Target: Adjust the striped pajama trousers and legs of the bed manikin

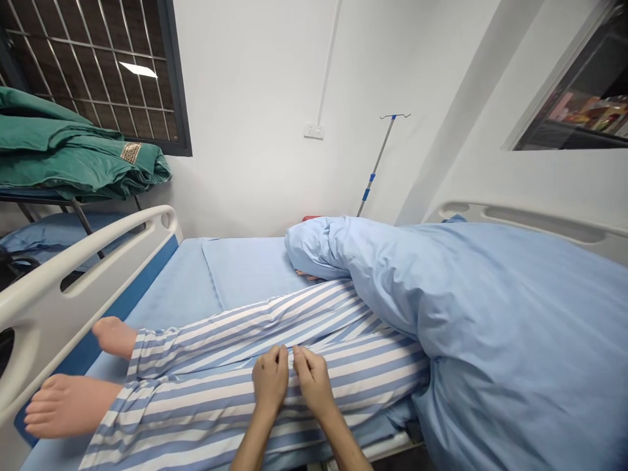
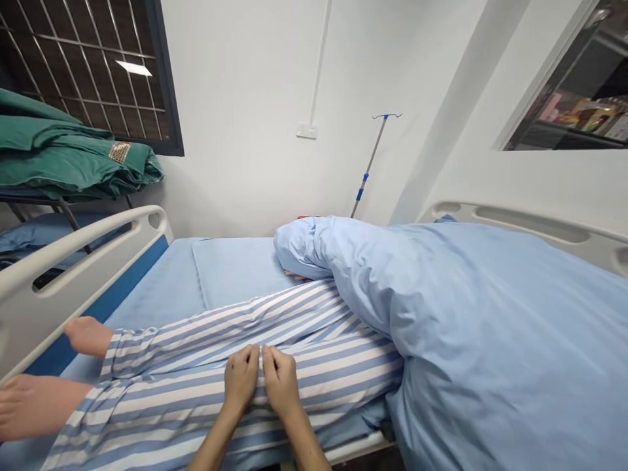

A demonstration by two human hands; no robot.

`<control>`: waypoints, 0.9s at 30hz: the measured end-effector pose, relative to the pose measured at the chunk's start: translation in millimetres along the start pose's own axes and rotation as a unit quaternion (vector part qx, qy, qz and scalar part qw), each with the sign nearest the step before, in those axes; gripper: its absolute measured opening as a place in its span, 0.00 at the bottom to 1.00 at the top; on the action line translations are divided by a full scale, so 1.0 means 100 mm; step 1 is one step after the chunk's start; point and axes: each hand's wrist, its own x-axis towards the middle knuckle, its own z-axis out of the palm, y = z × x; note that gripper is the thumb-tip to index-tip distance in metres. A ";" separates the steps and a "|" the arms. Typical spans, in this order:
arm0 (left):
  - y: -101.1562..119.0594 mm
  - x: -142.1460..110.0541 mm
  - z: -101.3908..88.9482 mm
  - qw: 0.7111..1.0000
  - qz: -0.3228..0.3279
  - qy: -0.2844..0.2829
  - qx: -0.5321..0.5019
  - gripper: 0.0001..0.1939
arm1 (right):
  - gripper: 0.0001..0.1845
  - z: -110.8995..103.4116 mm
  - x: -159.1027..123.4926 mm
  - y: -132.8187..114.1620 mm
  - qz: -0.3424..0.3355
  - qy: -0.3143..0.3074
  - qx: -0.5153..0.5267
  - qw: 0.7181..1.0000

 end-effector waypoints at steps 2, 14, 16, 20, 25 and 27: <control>0.04 -0.01 0.11 1.000 0.002 -0.017 0.008 0.20 | 0.23 -0.11 0.02 0.07 0.004 0.025 -0.022 0.999; -0.14 0.05 -0.15 0.995 -0.013 -0.091 -0.049 0.21 | 0.24 -0.20 -0.01 0.30 -0.017 -0.002 -0.144 0.989; -0.27 0.09 -0.53 0.996 -0.035 -0.062 -0.050 0.22 | 0.24 -0.14 0.01 0.27 -0.013 -0.002 -0.184 0.983; -0.66 0.11 -1.32 0.999 -0.039 -0.017 -0.009 0.23 | 0.23 0.16 0.07 0.13 -0.012 -0.038 -0.237 0.971; -1.15 0.09 -1.82 0.989 -0.054 0.054 0.128 0.21 | 0.22 0.95 0.07 -0.23 -0.033 -0.092 -0.202 0.974; -1.25 0.09 -1.86 0.983 -0.045 0.058 0.167 0.20 | 0.21 1.32 0.06 -0.40 -0.031 -0.119 -0.157 0.980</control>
